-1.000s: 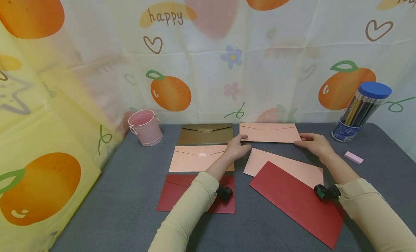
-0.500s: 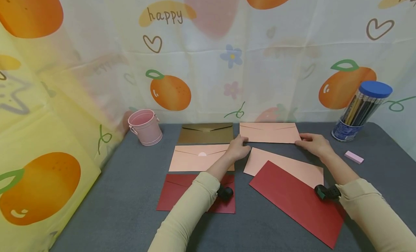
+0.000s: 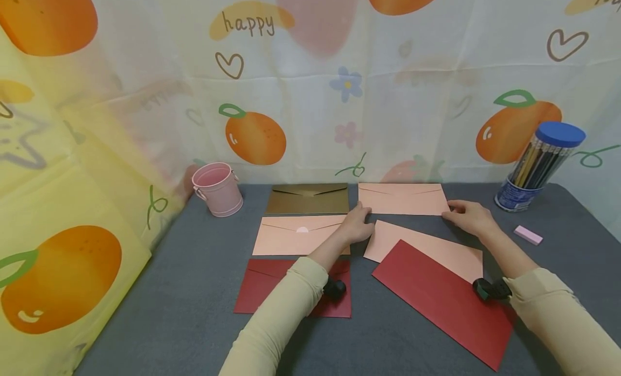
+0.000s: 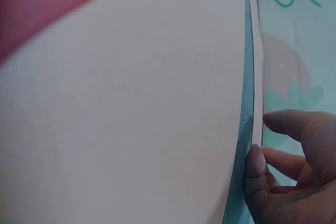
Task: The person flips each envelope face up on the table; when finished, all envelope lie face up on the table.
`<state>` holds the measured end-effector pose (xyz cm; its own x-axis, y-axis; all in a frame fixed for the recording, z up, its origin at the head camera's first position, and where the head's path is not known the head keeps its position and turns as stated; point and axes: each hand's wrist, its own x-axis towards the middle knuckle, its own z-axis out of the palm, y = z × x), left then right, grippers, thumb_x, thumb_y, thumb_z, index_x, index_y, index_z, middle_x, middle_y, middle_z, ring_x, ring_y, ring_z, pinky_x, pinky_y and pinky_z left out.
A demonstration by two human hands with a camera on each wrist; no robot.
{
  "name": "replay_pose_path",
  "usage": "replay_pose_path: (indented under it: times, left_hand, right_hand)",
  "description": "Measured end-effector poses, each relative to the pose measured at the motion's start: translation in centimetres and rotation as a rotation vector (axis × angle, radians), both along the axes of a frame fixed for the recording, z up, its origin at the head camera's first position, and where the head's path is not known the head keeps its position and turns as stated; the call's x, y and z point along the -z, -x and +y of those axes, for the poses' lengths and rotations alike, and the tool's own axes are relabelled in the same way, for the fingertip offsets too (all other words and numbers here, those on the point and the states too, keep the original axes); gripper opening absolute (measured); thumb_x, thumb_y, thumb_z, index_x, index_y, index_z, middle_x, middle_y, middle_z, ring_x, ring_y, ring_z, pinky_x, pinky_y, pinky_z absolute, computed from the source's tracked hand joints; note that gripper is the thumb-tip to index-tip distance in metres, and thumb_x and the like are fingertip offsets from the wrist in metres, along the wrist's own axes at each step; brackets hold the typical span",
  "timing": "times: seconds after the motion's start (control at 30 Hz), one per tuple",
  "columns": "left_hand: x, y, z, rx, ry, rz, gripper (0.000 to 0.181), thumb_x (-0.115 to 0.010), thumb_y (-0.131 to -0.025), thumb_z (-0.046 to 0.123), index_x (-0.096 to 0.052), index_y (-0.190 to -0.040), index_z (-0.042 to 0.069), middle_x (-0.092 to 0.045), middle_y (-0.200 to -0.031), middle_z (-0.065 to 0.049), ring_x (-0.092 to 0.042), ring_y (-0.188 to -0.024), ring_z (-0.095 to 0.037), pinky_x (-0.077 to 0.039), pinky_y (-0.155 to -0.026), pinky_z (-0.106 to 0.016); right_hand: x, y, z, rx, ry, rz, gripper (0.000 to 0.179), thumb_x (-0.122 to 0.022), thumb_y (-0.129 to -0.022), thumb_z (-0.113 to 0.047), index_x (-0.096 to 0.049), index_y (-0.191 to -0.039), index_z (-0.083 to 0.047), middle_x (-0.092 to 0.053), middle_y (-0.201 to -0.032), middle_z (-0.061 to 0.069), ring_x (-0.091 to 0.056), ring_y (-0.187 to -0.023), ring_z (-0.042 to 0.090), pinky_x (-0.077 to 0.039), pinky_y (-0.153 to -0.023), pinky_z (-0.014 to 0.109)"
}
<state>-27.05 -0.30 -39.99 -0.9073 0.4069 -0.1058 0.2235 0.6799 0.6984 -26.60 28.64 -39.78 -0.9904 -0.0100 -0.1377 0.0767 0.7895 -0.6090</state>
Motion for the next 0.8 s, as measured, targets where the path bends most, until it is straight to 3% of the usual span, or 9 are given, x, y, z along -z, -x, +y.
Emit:
replay_pose_path:
  times: [0.23, 0.37, 0.57, 0.8]
  left_hand:
    - [0.0, -0.4, -0.7, 0.136, 0.106, 0.05, 0.061, -0.048, -0.094, 0.018, -0.032, -0.149, -0.004, -0.02, -0.158, -0.022, -0.014, -0.147, -0.032, -0.018, -0.117, -0.041]
    - [-0.1, -1.0, -1.0, 0.237, 0.135, 0.077, 0.062, -0.051, -0.097, 0.021, -0.029, -0.151, -0.001, -0.018, -0.159, -0.02, -0.011, -0.148, -0.03, -0.015, -0.118, -0.039]
    - [0.0, -2.3, -0.9, 0.434, 0.22, 0.123, 0.067, -0.053, -0.1, 0.033, -0.025, -0.154, 0.006, -0.015, -0.161, -0.012, -0.008, -0.149, -0.021, -0.012, -0.117, -0.03]
    - [-0.3, -4.6, -0.9, 0.544, 0.343, 0.094, 0.075, -0.052, -0.098, 0.045, -0.021, -0.156, 0.01, -0.012, -0.162, -0.009, -0.005, -0.149, -0.02, -0.012, -0.117, -0.03]
  right_hand:
    - [0.0, -1.0, 0.3, -0.083, -0.022, 0.047, 0.064, -0.055, -0.099, -0.033, -0.039, -0.138, 0.014, -0.05, -0.126, 0.033, -0.046, -0.115, 0.048, -0.038, -0.096, 0.06]
    - [0.0, -2.0, 0.4, -0.147, -0.032, 0.101, 0.062, -0.055, -0.099, -0.032, -0.041, -0.138, 0.014, -0.048, -0.132, 0.035, -0.049, -0.116, 0.049, -0.042, -0.093, 0.061]
    - [-0.1, -4.4, -0.2, -0.234, -0.044, 0.189, 0.057, -0.06, -0.097, -0.029, -0.047, -0.137, 0.009, -0.041, -0.135, 0.036, -0.048, -0.115, 0.051, -0.044, -0.089, 0.063]
    - [0.0, -7.8, -1.2, -0.398, -0.043, 0.243, 0.05, -0.065, -0.095, -0.025, -0.054, -0.134, 0.004, -0.045, -0.136, 0.03, -0.041, -0.124, 0.05, -0.039, -0.093, 0.067]
